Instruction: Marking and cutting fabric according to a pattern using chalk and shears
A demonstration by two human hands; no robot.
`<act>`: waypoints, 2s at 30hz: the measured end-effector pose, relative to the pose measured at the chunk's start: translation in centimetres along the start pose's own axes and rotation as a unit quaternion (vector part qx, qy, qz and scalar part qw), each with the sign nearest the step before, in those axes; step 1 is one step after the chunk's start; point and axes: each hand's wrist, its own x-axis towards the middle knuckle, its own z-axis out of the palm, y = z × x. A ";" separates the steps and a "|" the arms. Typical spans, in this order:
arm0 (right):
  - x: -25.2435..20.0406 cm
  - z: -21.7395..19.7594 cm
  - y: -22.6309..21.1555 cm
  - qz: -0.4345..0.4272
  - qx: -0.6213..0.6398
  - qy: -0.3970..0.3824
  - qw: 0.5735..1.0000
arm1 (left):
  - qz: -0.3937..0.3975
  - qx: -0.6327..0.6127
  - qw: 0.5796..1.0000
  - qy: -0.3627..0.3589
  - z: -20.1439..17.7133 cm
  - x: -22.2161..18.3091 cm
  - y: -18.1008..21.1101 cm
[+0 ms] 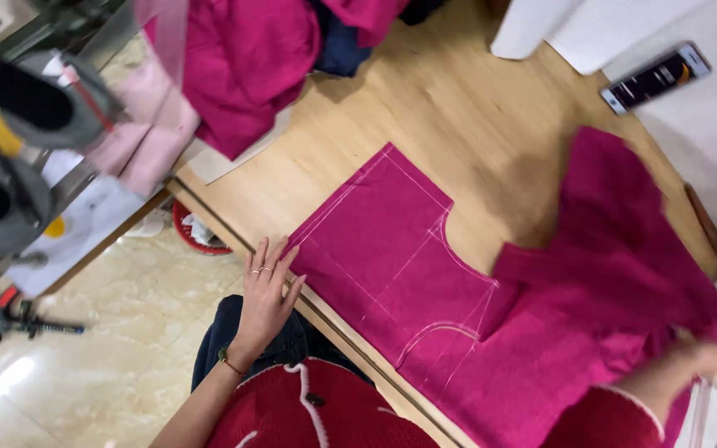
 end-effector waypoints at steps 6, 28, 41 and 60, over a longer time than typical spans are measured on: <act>-8.1 -14.2 -10.9 -0.412 -0.558 0.247 0.677 | 0.090 0.065 0.994 -0.013 3.4 3.2 -0.8; -58.2 19.2 7.0 -0.072 -0.767 -0.419 0.481 | 0.208 0.154 0.943 -0.211 12.6 12.6 1.7; -45.6 24.2 15.2 -0.088 -0.765 -0.403 0.495 | 0.219 0.139 0.947 -0.189 20.9 23.1 5.4; -30.5 30.0 23.4 -0.083 -0.777 -0.393 0.485 | 0.243 0.102 0.945 -0.192 30.9 37.4 11.0</act>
